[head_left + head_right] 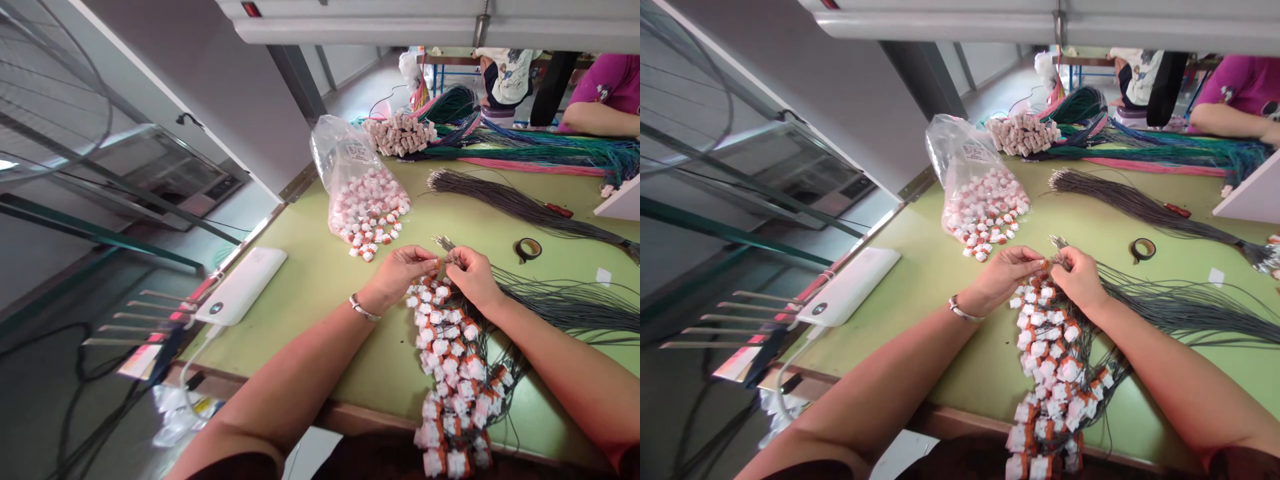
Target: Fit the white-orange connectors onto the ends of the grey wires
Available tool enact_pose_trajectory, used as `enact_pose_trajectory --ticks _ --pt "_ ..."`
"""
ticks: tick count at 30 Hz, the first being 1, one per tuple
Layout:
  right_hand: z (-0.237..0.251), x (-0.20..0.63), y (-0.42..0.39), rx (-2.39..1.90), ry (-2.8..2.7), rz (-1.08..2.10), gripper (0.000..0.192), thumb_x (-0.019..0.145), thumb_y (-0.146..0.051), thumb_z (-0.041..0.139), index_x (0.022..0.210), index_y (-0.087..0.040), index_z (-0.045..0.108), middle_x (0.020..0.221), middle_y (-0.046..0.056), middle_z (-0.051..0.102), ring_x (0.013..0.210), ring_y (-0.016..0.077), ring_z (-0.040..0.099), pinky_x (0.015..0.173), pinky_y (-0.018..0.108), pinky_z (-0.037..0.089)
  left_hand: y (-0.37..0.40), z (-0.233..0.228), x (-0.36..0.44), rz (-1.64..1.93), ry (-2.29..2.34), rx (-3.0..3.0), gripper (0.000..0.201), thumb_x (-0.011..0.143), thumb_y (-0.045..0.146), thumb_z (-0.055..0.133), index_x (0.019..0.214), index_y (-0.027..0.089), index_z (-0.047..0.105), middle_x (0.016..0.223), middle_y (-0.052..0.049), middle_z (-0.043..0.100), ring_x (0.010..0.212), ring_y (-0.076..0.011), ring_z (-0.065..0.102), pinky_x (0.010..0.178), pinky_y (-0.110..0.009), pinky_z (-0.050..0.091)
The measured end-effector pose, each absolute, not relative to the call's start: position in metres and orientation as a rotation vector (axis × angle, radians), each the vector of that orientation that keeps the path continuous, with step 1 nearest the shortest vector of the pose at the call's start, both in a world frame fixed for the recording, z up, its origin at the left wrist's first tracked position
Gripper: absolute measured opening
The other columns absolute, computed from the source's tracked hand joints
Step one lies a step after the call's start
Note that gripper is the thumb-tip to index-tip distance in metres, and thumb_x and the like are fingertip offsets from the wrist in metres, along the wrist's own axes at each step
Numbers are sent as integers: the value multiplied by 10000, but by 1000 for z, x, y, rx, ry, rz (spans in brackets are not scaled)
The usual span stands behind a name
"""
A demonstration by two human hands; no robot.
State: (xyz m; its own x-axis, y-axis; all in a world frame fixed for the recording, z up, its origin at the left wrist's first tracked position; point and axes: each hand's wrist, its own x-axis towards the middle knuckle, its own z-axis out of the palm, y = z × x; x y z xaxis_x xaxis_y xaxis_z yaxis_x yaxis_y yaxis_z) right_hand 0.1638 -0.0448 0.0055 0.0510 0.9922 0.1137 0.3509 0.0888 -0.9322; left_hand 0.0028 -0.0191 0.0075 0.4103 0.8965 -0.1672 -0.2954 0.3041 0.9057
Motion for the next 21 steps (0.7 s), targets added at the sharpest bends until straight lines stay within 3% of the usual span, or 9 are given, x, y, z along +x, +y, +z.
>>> enact_pose_trajectory --ticks 5,17,21 --pt "4 163 -45 -1450 -1494 841 83 638 -268 526 605 -193 507 502 -45 456 477 95 373 472 236 313 -19 4 2 905 797 929 249 606 240 825 742 116 657 657 -17 666 592 -100 602 607 -242 481" --pt "0 161 -42 -1457 -1418 970 122 621 -311 526 636 -191 518 510 -40 487 468 100 390 461 241 320 -20 5 9 924 850 1103 269 587 301 831 708 113 683 631 -20 660 534 -83 551 557 -227 456" --pt "5 164 -40 -1384 -1322 1106 111 622 -300 548 642 -195 518 501 -57 477 462 96 408 456 230 327 -22 12 5 942 852 1157 260 597 317 822 713 127 688 664 -29 670 596 -106 582 608 -244 480"
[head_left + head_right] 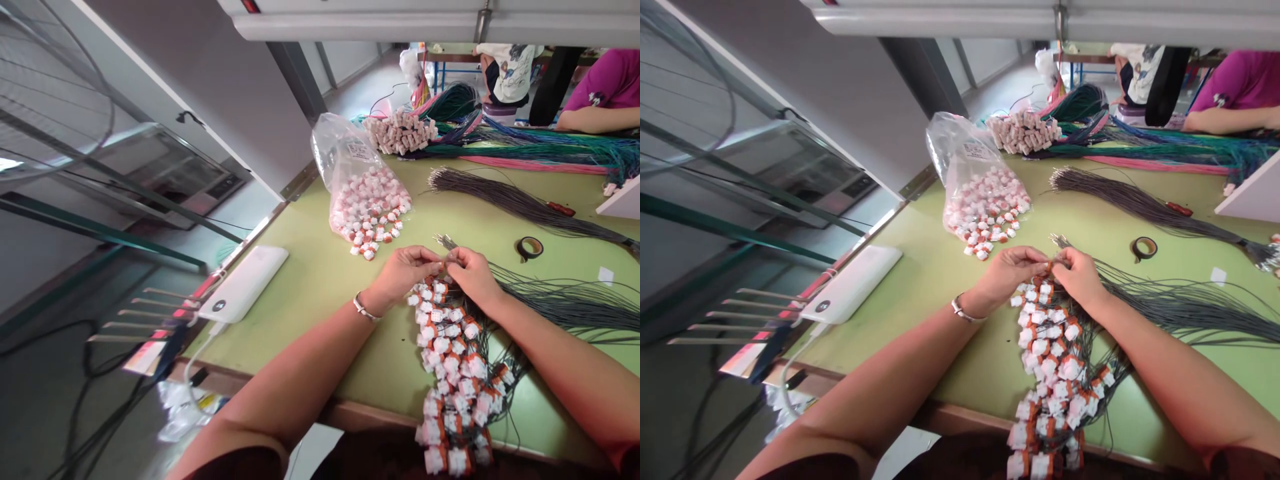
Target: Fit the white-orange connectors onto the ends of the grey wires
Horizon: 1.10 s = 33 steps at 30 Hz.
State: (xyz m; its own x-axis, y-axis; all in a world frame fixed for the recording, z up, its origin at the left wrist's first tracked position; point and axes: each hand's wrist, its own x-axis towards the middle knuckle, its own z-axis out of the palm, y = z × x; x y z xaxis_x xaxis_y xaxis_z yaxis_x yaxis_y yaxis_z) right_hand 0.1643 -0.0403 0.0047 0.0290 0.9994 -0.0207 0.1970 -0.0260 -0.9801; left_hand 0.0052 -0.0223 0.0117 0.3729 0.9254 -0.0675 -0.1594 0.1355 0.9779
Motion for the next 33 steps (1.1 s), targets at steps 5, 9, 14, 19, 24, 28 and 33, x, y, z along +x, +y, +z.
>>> enact_pose_trajectory --ticks 5,9,14,19,24,28,33 --pt "7 170 -36 -1319 -1106 1083 205 694 -383 611 676 -185 563 514 -44 502 490 95 438 489 231 371 -36 42 -2 574 504 1622 32 708 221 728 718 192 737 827 -93 716 793 -189 644 794 -331 505" --pt "2 170 -34 -1342 -1131 1165 235 674 -389 629 761 -171 622 498 -55 482 459 89 401 442 227 325 -27 48 -14 528 546 1778 97 761 223 669 800 243 755 960 -101 709 941 -237 627 907 -379 466" --pt "2 168 -37 -1341 -1097 1143 181 626 -297 602 763 -191 552 487 -63 519 435 86 415 438 219 325 21 15 -43 951 1551 2119 223 830 194 503 874 188 722 966 -115 676 1022 -279 540 968 -464 377" --pt "5 167 -40 -1362 -1184 1160 156 653 -325 601 625 -184 540 491 -46 521 439 78 428 453 219 355 38 -6 -48 555 1672 2505 283 838 168 438 740 163 703 846 -145 653 900 -282 539 859 -426 396" --pt "3 169 -39 -1349 -1218 1192 154 656 -324 579 661 -171 599 499 -41 531 458 94 480 474 223 382 28 1 -43 514 1774 2491 304 861 184 421 926 162 717 913 -153 632 892 -290 562 769 -406 421" --pt "3 168 -39 -1370 -1211 1168 123 639 -307 579 636 -185 559 465 -56 504 441 104 486 471 229 381 19 9 -37 920 1660 2174 273 831 221 518 1022 174 707 1011 -122 634 933 -258 584 840 -387 449" --pt "5 167 -40 -1383 -1242 1131 116 612 -291 571 580 -198 510 448 -63 468 432 98 430 461 230 337 2 12 -20 972 1145 1276 190 689 255 733 837 137 714 824 -65 692 768 -169 636 812 -335 507"
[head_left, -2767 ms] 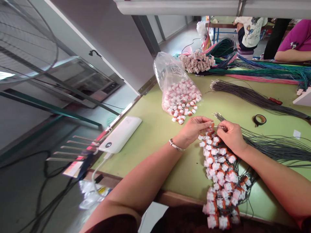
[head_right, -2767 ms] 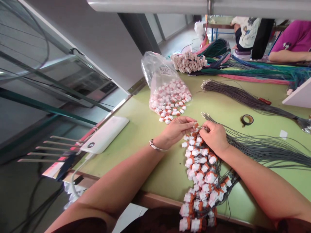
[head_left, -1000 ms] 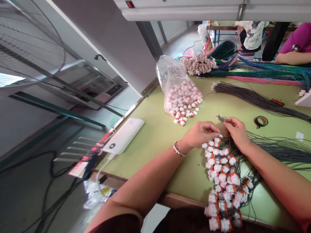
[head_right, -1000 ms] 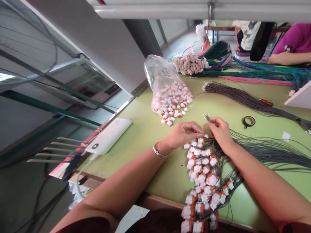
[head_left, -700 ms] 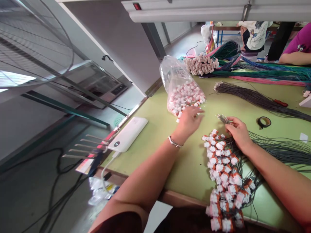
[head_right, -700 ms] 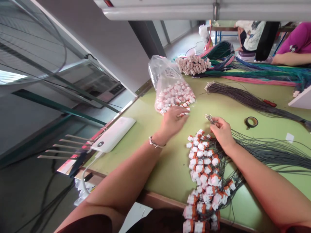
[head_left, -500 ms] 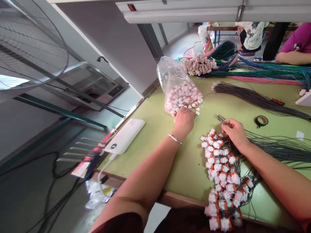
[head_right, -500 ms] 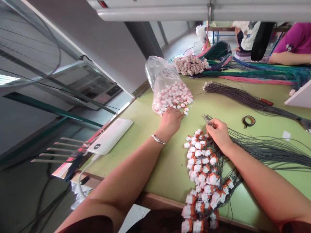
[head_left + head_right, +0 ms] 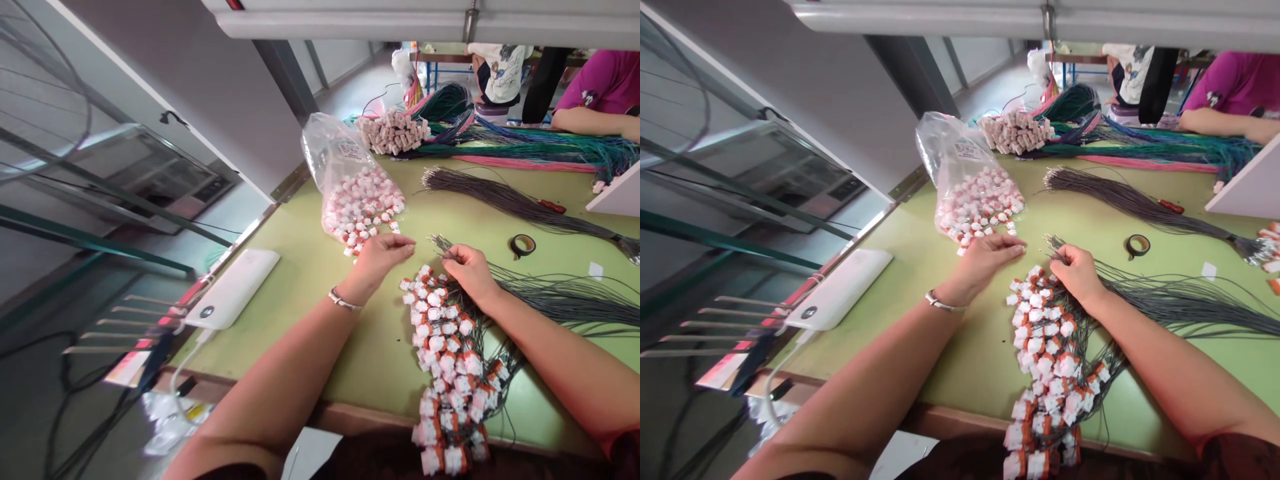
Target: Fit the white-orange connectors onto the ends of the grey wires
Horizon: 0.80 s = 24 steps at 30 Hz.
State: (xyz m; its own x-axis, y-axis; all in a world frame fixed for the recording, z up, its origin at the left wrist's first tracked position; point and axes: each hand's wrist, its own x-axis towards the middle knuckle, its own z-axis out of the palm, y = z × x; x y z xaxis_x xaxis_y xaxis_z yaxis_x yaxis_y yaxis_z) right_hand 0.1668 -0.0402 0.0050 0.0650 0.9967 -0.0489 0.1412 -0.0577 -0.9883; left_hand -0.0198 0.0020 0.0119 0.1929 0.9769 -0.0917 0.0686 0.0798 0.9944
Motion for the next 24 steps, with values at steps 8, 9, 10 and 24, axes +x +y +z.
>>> enact_pose_trajectory --ticks 8,9,10,24 --pt "7 166 -43 -1364 -1397 1005 75 572 -246 504 530 -201 461 467 -63 385 481 84 311 471 233 251 -14 14 -2 799 826 753 148 746 134 708 876 66 729 846 -116 732 827 -146 685 897 -272 514" --pt "7 166 -43 -1363 -1416 1009 69 569 -246 498 532 -202 460 469 -63 381 481 84 308 473 236 249 -15 14 -2 794 824 751 148 744 119 708 881 68 728 846 -111 733 817 -141 685 881 -263 519" --pt "7 166 -43 -1363 -1436 1011 67 568 -246 494 533 -202 457 469 -64 376 482 84 304 475 238 248 -15 14 -2 793 824 753 151 740 109 710 885 73 728 843 -102 733 806 -135 684 862 -254 524" --pt "4 167 -40 -1479 -1562 994 94 574 -274 489 535 -208 434 448 -58 386 469 93 323 460 240 257 -13 6 -4 802 817 837 211 649 174 798 810 89 690 776 -63 712 738 -129 669 756 -257 520"
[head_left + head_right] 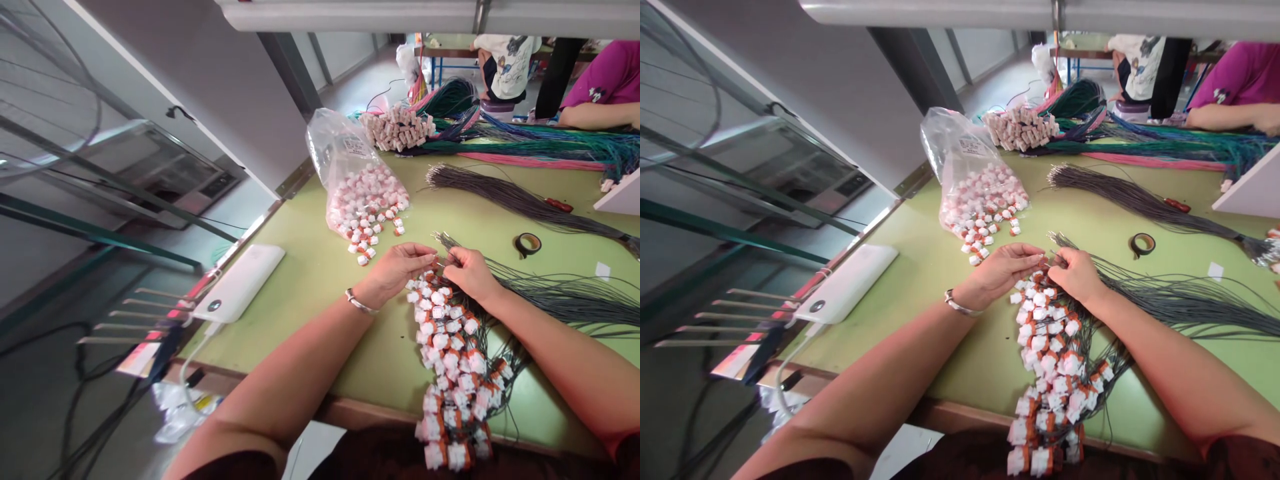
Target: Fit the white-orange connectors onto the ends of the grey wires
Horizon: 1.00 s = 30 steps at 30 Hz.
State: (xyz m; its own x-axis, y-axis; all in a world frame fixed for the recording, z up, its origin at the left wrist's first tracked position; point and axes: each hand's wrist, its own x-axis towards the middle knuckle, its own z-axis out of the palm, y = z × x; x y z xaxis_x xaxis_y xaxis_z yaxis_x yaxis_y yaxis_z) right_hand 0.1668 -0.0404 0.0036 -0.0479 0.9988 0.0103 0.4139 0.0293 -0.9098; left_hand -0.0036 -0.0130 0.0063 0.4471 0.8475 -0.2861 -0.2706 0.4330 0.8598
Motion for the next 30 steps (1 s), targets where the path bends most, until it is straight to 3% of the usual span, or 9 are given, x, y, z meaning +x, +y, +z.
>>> enact_pose_trajectory --ticks 6,11,19,30 --pt "-1 166 -40 -1515 -1656 839 110 607 -274 500 548 -209 434 468 -48 411 472 100 349 463 241 271 -17 10 2 866 933 1070 235 606 238 819 736 102 678 659 -19 678 581 -87 599 594 -216 476" --pt "0 167 -44 -1467 -1734 716 150 648 -254 511 552 -210 405 481 -47 411 480 94 339 476 238 271 -20 6 9 916 926 1033 263 557 255 837 686 111 659 640 -12 672 555 -90 582 572 -231 467" --pt "1 168 -43 -1392 -1488 928 67 640 -256 530 636 -190 523 536 -34 497 498 103 415 477 228 338 -21 6 9 924 887 843 260 557 246 835 689 103 663 615 -22 667 515 -89 565 530 -229 448" --pt "-4 167 -42 -1446 -1538 894 123 694 -312 537 681 -189 543 544 -21 529 493 116 450 486 244 363 -25 5 18 1015 928 800 290 520 281 848 659 120 651 609 -16 666 525 -91 567 514 -219 441"
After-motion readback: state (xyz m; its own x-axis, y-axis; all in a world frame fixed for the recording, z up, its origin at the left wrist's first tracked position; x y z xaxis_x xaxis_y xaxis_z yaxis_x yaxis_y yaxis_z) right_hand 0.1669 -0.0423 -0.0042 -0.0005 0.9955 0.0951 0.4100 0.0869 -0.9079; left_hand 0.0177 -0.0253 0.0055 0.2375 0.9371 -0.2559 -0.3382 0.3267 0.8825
